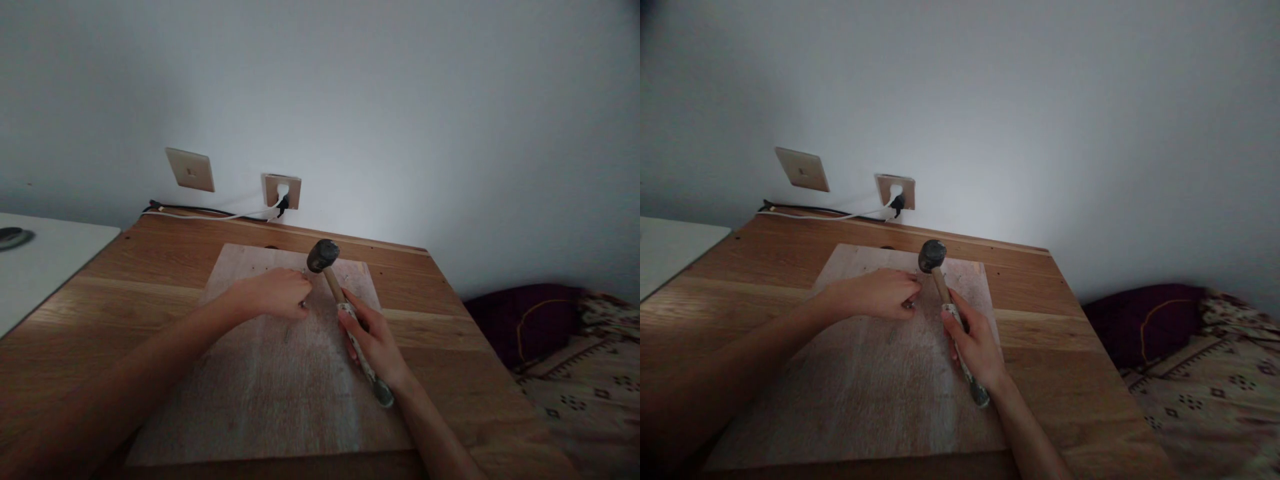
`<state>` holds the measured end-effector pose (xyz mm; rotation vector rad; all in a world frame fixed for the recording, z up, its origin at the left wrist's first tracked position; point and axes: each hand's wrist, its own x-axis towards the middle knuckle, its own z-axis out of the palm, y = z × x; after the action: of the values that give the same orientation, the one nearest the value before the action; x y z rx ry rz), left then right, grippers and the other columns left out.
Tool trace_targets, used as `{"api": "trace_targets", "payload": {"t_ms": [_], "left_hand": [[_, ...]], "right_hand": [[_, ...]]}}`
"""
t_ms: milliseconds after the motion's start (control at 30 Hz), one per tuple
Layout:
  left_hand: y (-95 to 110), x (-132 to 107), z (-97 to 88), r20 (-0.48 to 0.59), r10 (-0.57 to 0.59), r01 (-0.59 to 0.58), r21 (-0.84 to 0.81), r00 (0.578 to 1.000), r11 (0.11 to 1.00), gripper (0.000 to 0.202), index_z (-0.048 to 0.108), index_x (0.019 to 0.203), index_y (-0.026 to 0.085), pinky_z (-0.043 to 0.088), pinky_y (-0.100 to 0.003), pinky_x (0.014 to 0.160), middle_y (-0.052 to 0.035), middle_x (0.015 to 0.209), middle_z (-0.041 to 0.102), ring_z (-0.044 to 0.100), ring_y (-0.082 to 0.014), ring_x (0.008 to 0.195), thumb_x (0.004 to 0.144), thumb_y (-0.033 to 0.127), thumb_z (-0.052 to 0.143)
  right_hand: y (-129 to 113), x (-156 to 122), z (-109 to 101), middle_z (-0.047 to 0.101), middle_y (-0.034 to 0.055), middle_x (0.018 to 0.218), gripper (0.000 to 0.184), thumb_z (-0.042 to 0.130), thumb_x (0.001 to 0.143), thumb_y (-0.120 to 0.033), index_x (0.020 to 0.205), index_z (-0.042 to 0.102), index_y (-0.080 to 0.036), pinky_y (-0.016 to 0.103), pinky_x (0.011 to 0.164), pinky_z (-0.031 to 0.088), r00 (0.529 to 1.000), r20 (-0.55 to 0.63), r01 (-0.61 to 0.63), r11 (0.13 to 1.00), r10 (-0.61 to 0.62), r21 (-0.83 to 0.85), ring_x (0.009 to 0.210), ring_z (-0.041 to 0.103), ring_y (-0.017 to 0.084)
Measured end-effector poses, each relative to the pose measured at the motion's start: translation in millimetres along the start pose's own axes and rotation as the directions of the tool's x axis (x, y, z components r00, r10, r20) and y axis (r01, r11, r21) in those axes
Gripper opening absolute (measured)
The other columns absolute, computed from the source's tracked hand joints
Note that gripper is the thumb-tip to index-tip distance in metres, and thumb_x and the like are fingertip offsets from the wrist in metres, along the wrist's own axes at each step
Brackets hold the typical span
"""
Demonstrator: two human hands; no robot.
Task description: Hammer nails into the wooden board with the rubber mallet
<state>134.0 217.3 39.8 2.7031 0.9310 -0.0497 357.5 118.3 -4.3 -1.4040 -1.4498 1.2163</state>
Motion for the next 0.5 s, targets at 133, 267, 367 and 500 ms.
{"api": "trace_targets", "payload": {"t_ms": [133,267,367,500], "left_hand": [[6,4,4.7,-0.008,0.062,-0.062,-0.045,0.998,0.997,0.010,0.071,0.077,0.018,0.045,-0.033,0.067,-0.0077,0.082,0.074,0.067,-0.0235,0.078,0.084,0.022,0.065],[-7,6,-8.4,-0.086,0.118,-0.139,-0.309,0.989,0.941,0.006,0.069,0.079,0.019,0.045,-0.029,0.069,-0.0013,0.079,0.072,0.066,-0.0173,0.075,0.082,0.016,0.064],[-32,7,-15.4,-0.178,0.035,-0.125,-0.521,0.983,0.844,0.004,0.068,0.083,0.019,0.047,-0.027,0.070,-0.0004,0.080,0.073,0.067,-0.0155,0.074,0.084,0.022,0.066],[-70,9,-5.1,-0.216,-0.078,-0.106,-0.723,0.973,0.682,0.023,0.068,0.100,0.018,0.051,-0.030,0.075,-0.0037,0.090,0.077,0.071,-0.0184,0.083,0.084,0.034,0.073]], "right_hand": [[2,0,-1,0.057,-0.0073,0.063,0.070,0.064,0.099,-0.057,0.157,0.053,-0.019,0.019,0.035,0.041,0.999,-0.040,0.012,0.998,-0.010,0.055,0.038,0.048,0.008],[0,-1,0,0.058,-0.0070,0.066,0.070,0.066,0.097,-0.057,0.155,0.055,-0.020,0.018,0.034,0.040,0.999,-0.049,0.007,0.995,-0.002,0.102,0.037,0.047,0.007],[0,-1,0,0.059,-0.0067,0.067,0.069,0.067,0.096,-0.057,0.154,0.056,-0.021,0.018,0.033,0.040,0.999,-0.049,0.014,0.993,-0.009,0.119,0.037,0.047,0.007],[1,-1,1,0.057,-0.0068,0.067,0.068,0.066,0.096,-0.058,0.153,0.058,-0.021,0.019,0.034,0.041,0.999,-0.041,0.012,0.994,-0.008,0.110,0.037,0.046,0.007]]}}
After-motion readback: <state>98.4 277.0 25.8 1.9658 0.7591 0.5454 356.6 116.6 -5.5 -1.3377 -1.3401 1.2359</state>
